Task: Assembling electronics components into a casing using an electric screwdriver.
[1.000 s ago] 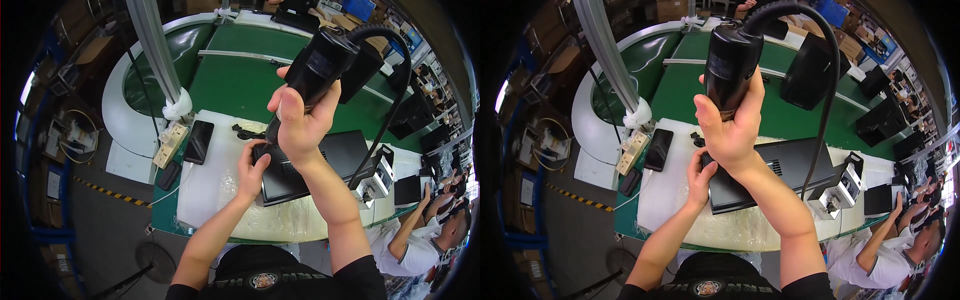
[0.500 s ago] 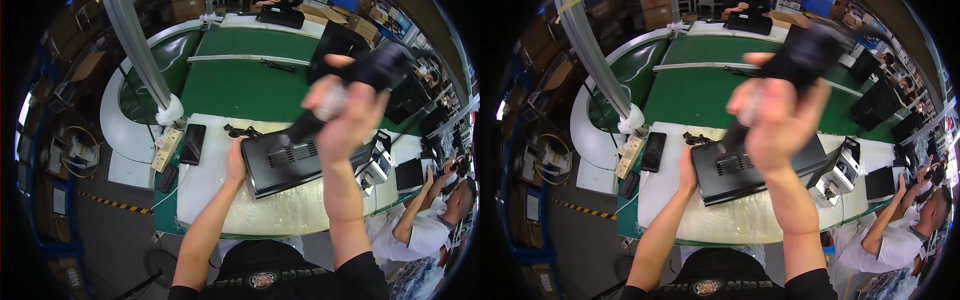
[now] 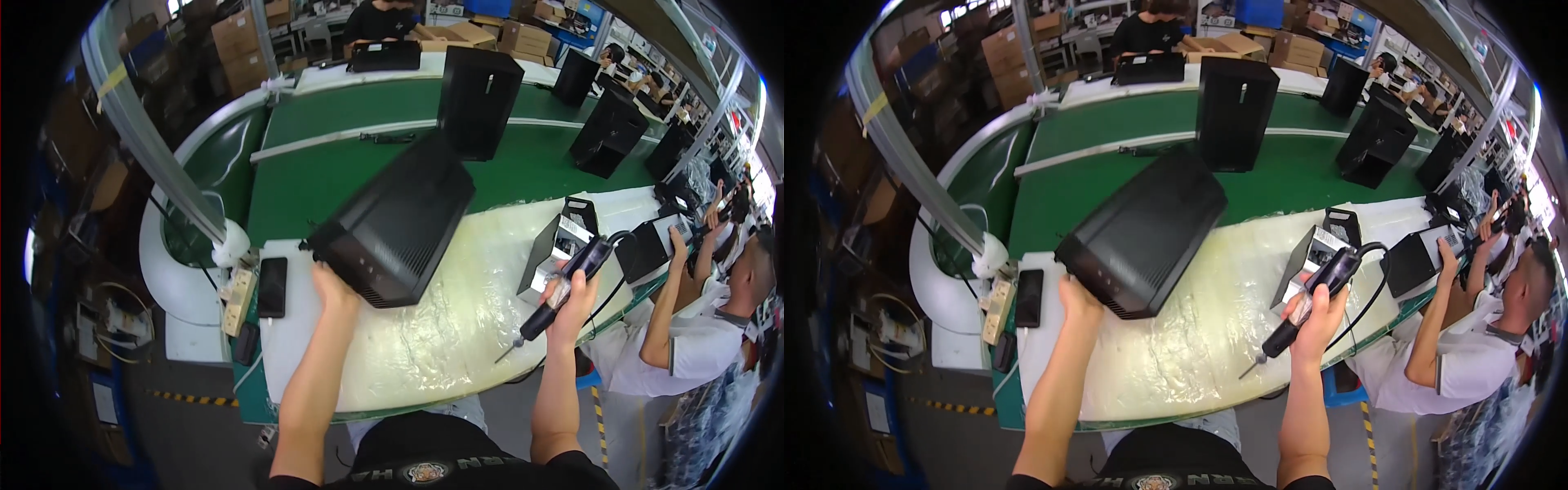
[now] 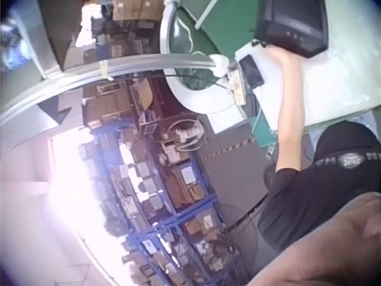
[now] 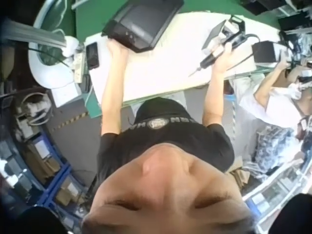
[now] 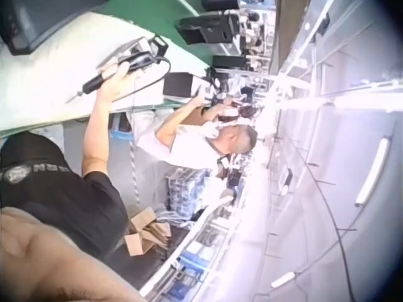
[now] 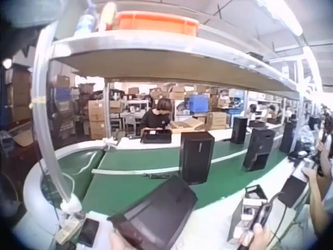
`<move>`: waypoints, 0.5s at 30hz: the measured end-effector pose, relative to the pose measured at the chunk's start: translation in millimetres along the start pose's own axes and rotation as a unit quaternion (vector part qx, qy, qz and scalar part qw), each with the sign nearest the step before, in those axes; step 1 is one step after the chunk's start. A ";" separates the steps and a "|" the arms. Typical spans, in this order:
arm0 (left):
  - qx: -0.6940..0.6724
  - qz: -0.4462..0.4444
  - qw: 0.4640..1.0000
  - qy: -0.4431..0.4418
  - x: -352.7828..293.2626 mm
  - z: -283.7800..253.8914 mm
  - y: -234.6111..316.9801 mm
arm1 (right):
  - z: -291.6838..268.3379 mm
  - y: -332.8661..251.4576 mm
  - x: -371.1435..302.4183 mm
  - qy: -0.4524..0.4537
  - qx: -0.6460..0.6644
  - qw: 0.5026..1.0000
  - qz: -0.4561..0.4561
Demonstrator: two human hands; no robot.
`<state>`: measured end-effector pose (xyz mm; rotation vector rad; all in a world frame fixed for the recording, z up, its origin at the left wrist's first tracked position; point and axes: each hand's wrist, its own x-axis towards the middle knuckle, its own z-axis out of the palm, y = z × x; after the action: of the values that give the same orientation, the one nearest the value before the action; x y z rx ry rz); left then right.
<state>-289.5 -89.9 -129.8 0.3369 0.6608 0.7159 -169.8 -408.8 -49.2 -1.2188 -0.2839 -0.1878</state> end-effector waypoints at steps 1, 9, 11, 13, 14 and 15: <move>-0.027 -0.058 0.998 -0.017 -22.2 20.6 -0.9 | -12.0 7.2 1.1 -0.008 0.002 1.000 -0.001; -0.130 -0.088 0.967 -0.199 -63.3 141.0 -19.3 | -28.5 50.7 -8.8 -0.046 0.001 0.991 0.123; -0.115 -0.063 0.971 -0.202 -43.1 169.3 -23.5 | -31.9 59.8 -10.8 -0.076 -0.025 0.977 0.198; -0.121 -0.029 0.956 -0.266 -19.0 194.5 -24.5 | -27.2 67.1 -9.9 -0.106 -0.069 0.961 0.246; -0.105 -0.002 0.947 -0.302 -0.9 202.1 -16.9 | -20.6 69.4 -11.9 -0.120 -0.100 0.956 0.247; -0.115 -0.032 0.973 -0.199 2.0 220.4 -14.4 | -19.5 71.9 -11.9 -0.126 -0.137 0.951 0.248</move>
<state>-135.7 -112.9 27.2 0.2335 0.2040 0.6315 -157.8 -403.1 -123.4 -1.5543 -0.1654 0.3807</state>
